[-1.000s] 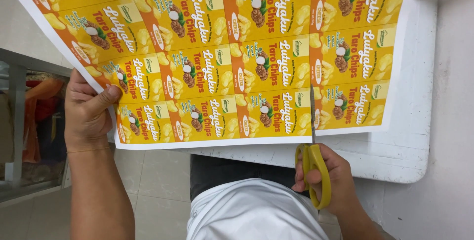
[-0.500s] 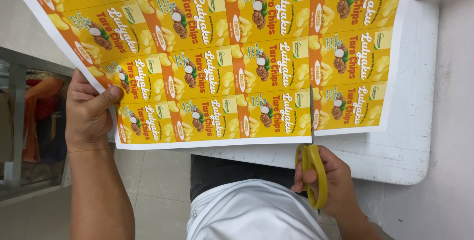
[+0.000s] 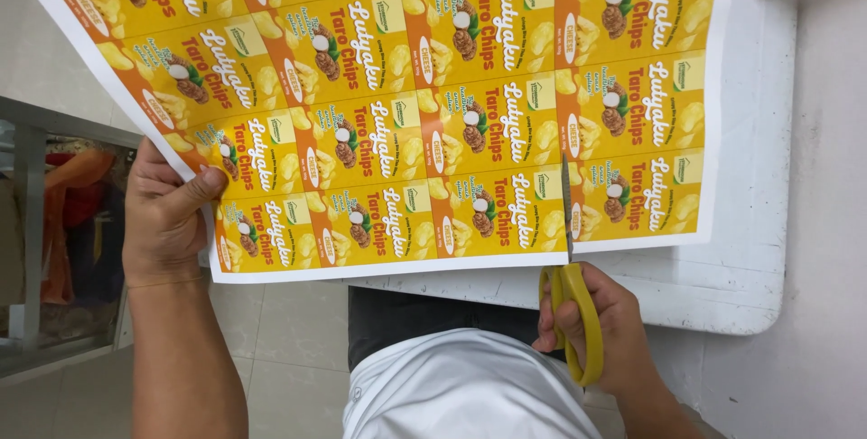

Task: Cutting a large sheet of printed product labels into individual strips using scissors

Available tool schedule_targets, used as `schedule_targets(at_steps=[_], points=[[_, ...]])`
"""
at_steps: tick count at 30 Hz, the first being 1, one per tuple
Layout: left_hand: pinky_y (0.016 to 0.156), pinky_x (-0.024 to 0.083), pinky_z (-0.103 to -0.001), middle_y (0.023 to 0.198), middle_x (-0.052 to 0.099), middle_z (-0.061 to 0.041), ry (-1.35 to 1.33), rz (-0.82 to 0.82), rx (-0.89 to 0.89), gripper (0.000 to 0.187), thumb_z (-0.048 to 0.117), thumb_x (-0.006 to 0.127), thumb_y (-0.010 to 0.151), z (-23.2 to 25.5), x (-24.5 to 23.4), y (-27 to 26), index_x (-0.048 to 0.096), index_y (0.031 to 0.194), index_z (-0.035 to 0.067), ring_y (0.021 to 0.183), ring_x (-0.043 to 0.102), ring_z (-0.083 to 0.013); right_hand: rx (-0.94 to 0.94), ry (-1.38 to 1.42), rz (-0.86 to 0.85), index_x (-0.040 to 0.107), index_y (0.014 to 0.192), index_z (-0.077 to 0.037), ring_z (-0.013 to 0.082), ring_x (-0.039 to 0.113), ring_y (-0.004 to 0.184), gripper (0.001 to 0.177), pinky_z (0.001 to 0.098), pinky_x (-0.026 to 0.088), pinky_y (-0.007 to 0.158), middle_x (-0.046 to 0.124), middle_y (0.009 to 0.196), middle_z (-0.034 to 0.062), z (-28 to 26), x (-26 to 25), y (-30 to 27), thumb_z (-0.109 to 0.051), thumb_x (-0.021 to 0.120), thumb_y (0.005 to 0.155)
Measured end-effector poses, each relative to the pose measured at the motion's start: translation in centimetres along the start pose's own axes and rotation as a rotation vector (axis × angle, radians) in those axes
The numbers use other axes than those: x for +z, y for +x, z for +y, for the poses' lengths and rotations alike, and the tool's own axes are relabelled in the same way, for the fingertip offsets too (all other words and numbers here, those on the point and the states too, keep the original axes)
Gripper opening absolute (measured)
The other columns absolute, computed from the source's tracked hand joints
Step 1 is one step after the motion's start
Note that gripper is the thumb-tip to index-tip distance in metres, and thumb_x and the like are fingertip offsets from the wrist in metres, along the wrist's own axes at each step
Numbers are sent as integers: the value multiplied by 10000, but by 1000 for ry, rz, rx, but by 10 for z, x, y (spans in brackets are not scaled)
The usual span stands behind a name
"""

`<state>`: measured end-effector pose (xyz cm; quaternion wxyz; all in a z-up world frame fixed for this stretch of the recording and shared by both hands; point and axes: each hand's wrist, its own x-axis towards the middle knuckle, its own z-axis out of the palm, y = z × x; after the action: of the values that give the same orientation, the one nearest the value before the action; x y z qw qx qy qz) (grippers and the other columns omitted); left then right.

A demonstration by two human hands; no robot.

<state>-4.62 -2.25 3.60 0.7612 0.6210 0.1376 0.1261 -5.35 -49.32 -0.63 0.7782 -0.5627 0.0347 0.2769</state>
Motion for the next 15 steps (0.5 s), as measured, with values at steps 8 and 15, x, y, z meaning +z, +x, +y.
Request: schedule_targets(at_steps=[8,15], points=[[1005,632,-393,1421,655,-127,-2,22,3,595,77,780,800,5,0,-2,534,1341,80,1237,684,-238,148,-22,141,625,1042,58,263,592,506,349,405,638,502,636,729,205,-11,5,1,-253,698,900],[647,579,-264,722,695,-92,156,17,-56,342,-35,759,709,39,0,5,606,1004,47,533,627,-143,218,-72,177,604,890,54,298,590,441,247,433,627,460,620,660,216,-43,20,-5,-178,660,952]])
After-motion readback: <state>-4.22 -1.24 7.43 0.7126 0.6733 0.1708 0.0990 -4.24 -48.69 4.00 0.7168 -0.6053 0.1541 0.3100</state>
